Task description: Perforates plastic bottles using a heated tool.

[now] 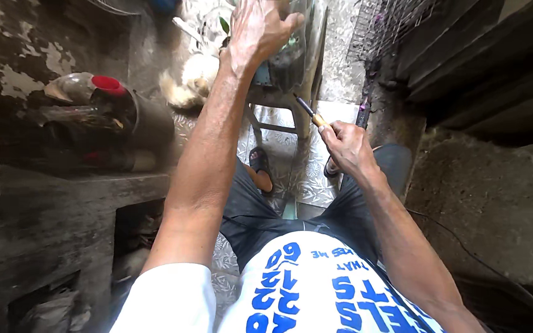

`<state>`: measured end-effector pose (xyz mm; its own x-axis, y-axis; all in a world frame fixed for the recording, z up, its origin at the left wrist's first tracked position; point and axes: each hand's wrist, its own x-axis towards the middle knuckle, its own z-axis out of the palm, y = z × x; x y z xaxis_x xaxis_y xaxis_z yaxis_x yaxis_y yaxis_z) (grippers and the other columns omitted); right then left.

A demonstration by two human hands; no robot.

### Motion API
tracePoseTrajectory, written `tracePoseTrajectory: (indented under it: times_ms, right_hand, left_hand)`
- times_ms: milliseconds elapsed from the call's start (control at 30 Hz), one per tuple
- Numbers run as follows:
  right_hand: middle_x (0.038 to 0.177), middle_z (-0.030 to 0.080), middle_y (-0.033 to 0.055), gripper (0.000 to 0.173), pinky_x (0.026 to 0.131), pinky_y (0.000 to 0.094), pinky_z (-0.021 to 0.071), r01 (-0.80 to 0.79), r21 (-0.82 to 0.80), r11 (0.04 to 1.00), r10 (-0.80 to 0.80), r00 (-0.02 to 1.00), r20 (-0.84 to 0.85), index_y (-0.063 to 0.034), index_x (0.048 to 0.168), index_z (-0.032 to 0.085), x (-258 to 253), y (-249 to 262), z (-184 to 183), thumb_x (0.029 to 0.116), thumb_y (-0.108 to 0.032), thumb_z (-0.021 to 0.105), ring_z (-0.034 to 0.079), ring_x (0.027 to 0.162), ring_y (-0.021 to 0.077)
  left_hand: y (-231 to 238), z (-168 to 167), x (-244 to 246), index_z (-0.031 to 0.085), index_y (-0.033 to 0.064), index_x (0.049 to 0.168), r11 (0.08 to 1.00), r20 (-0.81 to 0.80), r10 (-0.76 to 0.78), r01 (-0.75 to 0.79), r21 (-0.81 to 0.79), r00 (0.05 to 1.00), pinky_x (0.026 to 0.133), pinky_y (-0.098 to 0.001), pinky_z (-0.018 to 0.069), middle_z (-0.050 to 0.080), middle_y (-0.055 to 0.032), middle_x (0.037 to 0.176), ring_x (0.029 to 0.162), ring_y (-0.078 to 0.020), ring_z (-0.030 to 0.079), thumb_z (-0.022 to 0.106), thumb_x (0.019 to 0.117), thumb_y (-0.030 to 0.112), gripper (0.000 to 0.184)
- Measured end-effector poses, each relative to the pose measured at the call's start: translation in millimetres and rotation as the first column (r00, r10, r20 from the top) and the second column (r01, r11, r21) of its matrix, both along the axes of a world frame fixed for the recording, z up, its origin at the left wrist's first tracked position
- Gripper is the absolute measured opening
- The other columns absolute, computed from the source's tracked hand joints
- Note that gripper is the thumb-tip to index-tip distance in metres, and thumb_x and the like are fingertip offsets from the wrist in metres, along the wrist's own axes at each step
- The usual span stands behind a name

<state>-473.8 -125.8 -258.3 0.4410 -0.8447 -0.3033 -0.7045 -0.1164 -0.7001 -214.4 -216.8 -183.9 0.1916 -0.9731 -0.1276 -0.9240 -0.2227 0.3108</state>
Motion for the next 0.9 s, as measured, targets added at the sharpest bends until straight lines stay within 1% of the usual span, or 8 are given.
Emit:
tracePoseTrajectory:
  times_ms: [200,300,400,500,567,700,833,900]
  right_hand:
    - [0.068,0.055,0.0063,0.043,0.059,0.0474,0.0443,-0.025,-0.058,0.998,0.024,1.000,-0.018,-0.0092,0.086,0.063,13,-4,2,0.1074,-0.042,0.044,0.058,0.063,0.0234]
    - [0.069,0.057,0.0079,0.045,0.060,0.0490,0.0452,-0.025,-0.063,0.998,0.023,0.999,-0.036,-0.0086,0.086,0.063,16,-6,1,0.1076,-0.043,0.043,0.060,0.064,0.0253]
    - [0.071,0.058,0.0090,0.045,0.062,0.0504,0.0461,-0.028,-0.056,0.998,0.025,0.999,-0.042,-0.0074,0.088,0.064,18,-7,0,0.1076,-0.042,0.043,0.061,0.067,0.0264]
    - [0.071,0.057,0.0085,0.044,0.061,0.0493,0.0456,-0.023,-0.070,0.997,0.020,0.999,-0.042,-0.0078,0.088,0.064,19,-5,-2,0.1075,-0.041,0.043,0.060,0.066,0.0256]
    - [0.071,0.058,0.0088,0.044,0.061,0.0496,0.0462,-0.023,-0.090,0.996,0.018,0.998,-0.054,-0.0078,0.089,0.064,21,-3,-4,0.1078,-0.041,0.042,0.061,0.066,0.0264]
    - [0.071,0.059,0.0098,0.045,0.061,0.0514,0.0461,-0.037,-0.108,0.993,0.027,0.995,-0.098,-0.0075,0.087,0.063,26,-1,0,0.1076,-0.041,0.040,0.062,0.067,0.0291]
    - [0.074,0.061,0.0131,0.046,0.062,0.0545,0.0464,-0.084,-0.102,0.991,0.061,0.976,-0.211,-0.0072,0.085,0.060,34,-7,13,0.1066,-0.042,0.039,0.065,0.073,0.0335]
    - [0.079,0.063,0.0153,0.047,0.065,0.0569,0.0471,-0.108,-0.085,0.991,0.082,0.962,-0.262,-0.0063,0.087,0.061,38,-11,20,0.1061,-0.043,0.039,0.067,0.079,0.0360]
  left_hand:
    - [4,8,-3,0.074,0.0127,0.113,0.999,-0.057,-0.020,0.023,0.041,0.998,0.101,-0.0554,0.0477,0.073,-0.0121,0.113,0.112,-0.0294,0.067,0.056,0.1030,0.046,0.039]
    - [0,6,-2,0.076,0.0147,0.112,0.999,-0.086,0.003,0.000,0.038,0.996,0.098,-0.0560,0.0489,0.074,-0.0098,0.110,0.109,-0.0278,0.068,0.058,0.1013,0.047,0.038]
    - [-4,2,0,0.076,0.0137,0.105,1.000,-0.095,0.017,-0.016,0.014,0.995,0.093,-0.0547,0.0508,0.074,-0.0085,0.102,0.101,-0.0257,0.069,0.060,0.0989,0.048,0.039]
    - [-2,4,-1,0.076,0.0119,0.106,1.000,-0.097,0.020,-0.018,0.018,0.995,0.093,-0.0559,0.0508,0.073,-0.0101,0.103,0.102,-0.0272,0.069,0.061,0.0995,0.049,0.041]
    - [-4,1,0,0.075,0.0104,0.102,1.000,-0.098,0.001,-0.002,-0.008,0.995,0.091,-0.0566,0.0505,0.073,-0.0115,0.100,0.099,-0.0290,0.069,0.062,0.0997,0.047,0.039]
    - [-2,2,0,0.074,0.0091,0.098,0.999,-0.149,-0.022,0.017,-0.033,0.989,0.086,-0.0530,0.0513,0.071,-0.0106,0.093,0.092,-0.0269,0.068,0.063,0.1004,0.042,0.035]
    - [2,4,0,0.074,0.0072,0.096,0.999,-0.178,-0.013,0.007,-0.038,0.984,0.084,-0.0520,0.0517,0.071,-0.0114,0.091,0.089,-0.0270,0.068,0.065,0.0994,0.041,0.035]
    - [3,7,-1,0.073,0.0059,0.097,1.000,-0.181,-0.013,0.010,-0.015,0.983,0.084,-0.0525,0.0511,0.070,-0.0127,0.092,0.090,-0.0280,0.068,0.064,0.1005,0.040,0.036]
